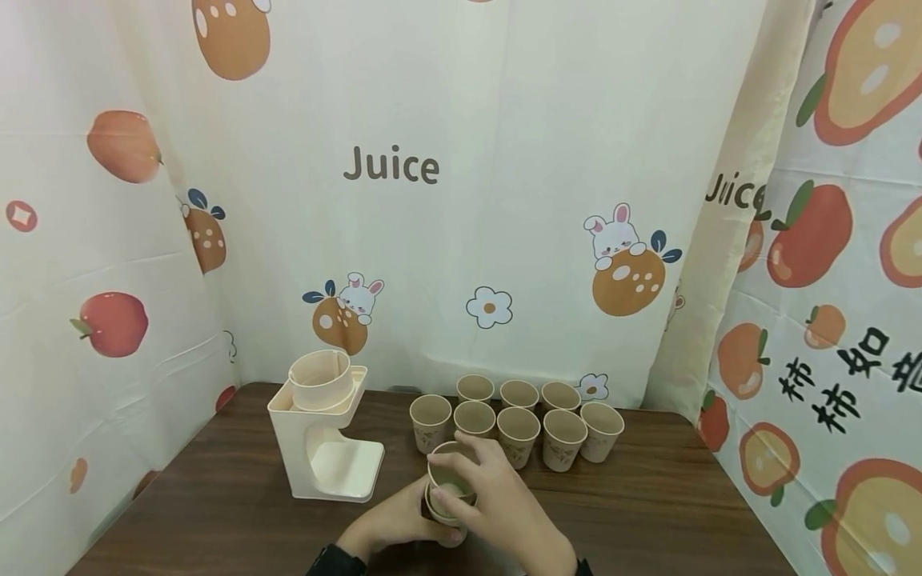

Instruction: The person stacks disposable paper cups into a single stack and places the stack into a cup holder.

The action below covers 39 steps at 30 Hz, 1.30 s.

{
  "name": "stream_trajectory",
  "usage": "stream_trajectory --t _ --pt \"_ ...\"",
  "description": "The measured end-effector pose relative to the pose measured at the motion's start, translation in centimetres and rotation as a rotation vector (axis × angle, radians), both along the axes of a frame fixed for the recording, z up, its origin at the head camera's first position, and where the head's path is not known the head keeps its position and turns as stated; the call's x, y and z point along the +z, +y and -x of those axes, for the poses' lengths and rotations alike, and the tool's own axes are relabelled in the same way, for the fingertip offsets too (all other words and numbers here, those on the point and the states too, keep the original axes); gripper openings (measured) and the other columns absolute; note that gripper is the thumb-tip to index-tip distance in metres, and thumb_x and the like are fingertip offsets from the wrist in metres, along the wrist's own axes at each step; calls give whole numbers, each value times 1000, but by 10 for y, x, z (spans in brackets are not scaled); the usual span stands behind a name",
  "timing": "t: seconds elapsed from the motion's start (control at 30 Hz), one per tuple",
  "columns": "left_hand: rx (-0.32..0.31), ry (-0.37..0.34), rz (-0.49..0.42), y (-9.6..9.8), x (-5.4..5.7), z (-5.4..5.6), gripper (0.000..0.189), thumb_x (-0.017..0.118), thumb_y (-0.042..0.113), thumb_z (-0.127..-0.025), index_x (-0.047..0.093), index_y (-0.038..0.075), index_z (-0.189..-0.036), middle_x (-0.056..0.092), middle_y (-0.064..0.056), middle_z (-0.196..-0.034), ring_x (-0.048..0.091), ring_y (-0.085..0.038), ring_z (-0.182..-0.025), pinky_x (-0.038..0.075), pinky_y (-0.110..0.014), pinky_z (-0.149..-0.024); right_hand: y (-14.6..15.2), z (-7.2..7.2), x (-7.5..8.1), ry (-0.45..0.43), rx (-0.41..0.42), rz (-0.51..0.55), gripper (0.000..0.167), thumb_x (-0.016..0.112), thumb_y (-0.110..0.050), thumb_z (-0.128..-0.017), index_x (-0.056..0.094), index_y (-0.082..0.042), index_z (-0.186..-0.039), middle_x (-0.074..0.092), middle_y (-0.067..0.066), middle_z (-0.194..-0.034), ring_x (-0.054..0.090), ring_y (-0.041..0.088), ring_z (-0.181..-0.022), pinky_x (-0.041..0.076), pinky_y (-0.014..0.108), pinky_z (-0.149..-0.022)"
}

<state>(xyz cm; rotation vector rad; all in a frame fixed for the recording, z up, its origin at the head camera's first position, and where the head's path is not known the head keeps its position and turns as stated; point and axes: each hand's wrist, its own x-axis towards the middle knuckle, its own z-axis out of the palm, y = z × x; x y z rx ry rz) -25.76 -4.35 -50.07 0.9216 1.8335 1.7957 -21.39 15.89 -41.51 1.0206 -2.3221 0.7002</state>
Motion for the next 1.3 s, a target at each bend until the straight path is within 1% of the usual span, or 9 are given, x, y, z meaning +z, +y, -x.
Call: stream_trajectory --t 0.17,0.37,0.43,0.57,0.7,0.83,0.97,1.17,1.3 --pt "14 -10 16 -1 -1 -1 75 82 9 -82 42 19 -144 62 -4 -129 61 -19 -114 46 -29 -96 -4 5 -10 -1 18 -30 32 75 -32 -92 68 -31 -124 54 4 -136 51 29 -126 52 43 -88" --pt "24 18 24 -1 -2 -1 75 82 10 -82 44 22 -146 61 -10 -130 61 -19 -113 46 -28 -96 -6 9 -22 -17 34 -57 31 75 -36 -92 68 -29 -121 56 7 -134 53 28 -122 53 43 -87" --pt "23 22 23 -1 -2 -1 76 82 10 -82 44 23 -146 59 -11 -132 60 -21 -115 46 -28 -96 -6 10 -25 -34 33 -65 31 74 -38 -92 68 -29 -121 56 7 -134 54 27 -121 53 43 -87" --pt "14 24 17 -1 -2 0 78 82 13 -83 41 23 -149 58 -8 -134 57 -31 -119 48 -29 -95 -6 12 -30 -61 41 -74 32 74 -38 -92 68 -26 -121 57 7 -131 55 26 -119 53 43 -87" --pt "-14 27 -9 0 -3 2 79 80 12 -84 39 23 -150 57 -4 -134 54 -41 -122 49 -31 -95 -5 14 -33 -61 52 -77 35 76 -36 -91 67 -24 -122 57 5 -127 56 24 -114 53 41 -86" --pt "-23 19 -24 1 -3 3 77 80 10 -83 40 22 -148 57 -7 -134 53 -45 -121 50 -32 -94 -5 16 -36 -47 69 -72 36 77 -35 -91 67 -21 -123 58 7 -125 57 23 -112 53 40 -86" --pt "-1 5 -20 0 -3 1 76 80 10 -82 41 20 -147 56 -13 -133 54 -45 -120 51 -32 -92 -4 16 -37 -44 74 -73 37 76 -35 -92 67 -20 -124 59 7 -124 57 23 -111 53 40 -85" --pt "51 -5 18 -2 -3 -1 76 81 13 -82 42 18 -146 56 -12 -132 55 -42 -119 50 -31 -91 -4 16 -38 -34 68 -74 41 75 -38 -91 65 -18 -126 58 5 -122 56 22 -108 53 38 -84" --pt "53 -2 31 -3 -2 -1 76 80 12 -82 41 16 -146 56 -14 -132 55 -40 -119 49 -30 -92 -4 16 -39 -54 59 -78 44 76 -40 -90 64 -16 -126 58 2 -121 55 21 -108 52 37 -84"
